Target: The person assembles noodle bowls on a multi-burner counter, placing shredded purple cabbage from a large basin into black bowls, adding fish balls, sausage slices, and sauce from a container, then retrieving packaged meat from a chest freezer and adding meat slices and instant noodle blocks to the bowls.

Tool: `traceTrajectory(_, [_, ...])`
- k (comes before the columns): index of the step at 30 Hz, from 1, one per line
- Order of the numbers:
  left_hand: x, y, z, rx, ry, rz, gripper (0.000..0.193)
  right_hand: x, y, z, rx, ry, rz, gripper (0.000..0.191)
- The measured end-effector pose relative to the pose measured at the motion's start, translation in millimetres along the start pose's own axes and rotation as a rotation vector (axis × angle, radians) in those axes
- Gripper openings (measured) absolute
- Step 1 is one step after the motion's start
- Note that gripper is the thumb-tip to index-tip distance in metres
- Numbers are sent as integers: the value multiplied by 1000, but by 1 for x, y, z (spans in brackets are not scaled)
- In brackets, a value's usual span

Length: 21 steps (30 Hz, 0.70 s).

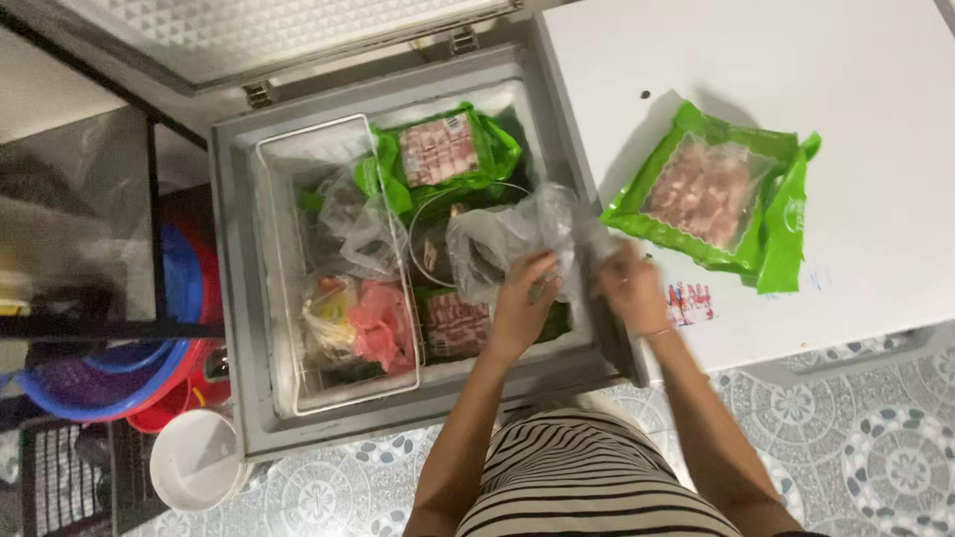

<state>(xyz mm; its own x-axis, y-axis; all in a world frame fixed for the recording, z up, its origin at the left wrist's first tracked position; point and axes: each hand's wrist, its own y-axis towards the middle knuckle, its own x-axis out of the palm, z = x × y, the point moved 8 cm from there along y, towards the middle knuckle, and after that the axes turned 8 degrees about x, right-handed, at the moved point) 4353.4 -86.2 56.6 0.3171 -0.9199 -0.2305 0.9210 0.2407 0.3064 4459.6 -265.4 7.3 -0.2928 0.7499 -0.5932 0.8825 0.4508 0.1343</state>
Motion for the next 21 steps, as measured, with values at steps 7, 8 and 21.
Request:
traceTrajectory(7, [-74, -60, -78, -142, 47, 147, 28, -139, 89, 128, 329, -350, 343, 40])
traceTrajectory(8, [-91, -76, -91, -176, 67, 187, 29, -140, 93, 122, 273, -443, 346, 46])
traceTrajectory(21, [-309, -70, -210, -160, 773, 332, 29, 57, 3, -55, -98, -265, 238, 11])
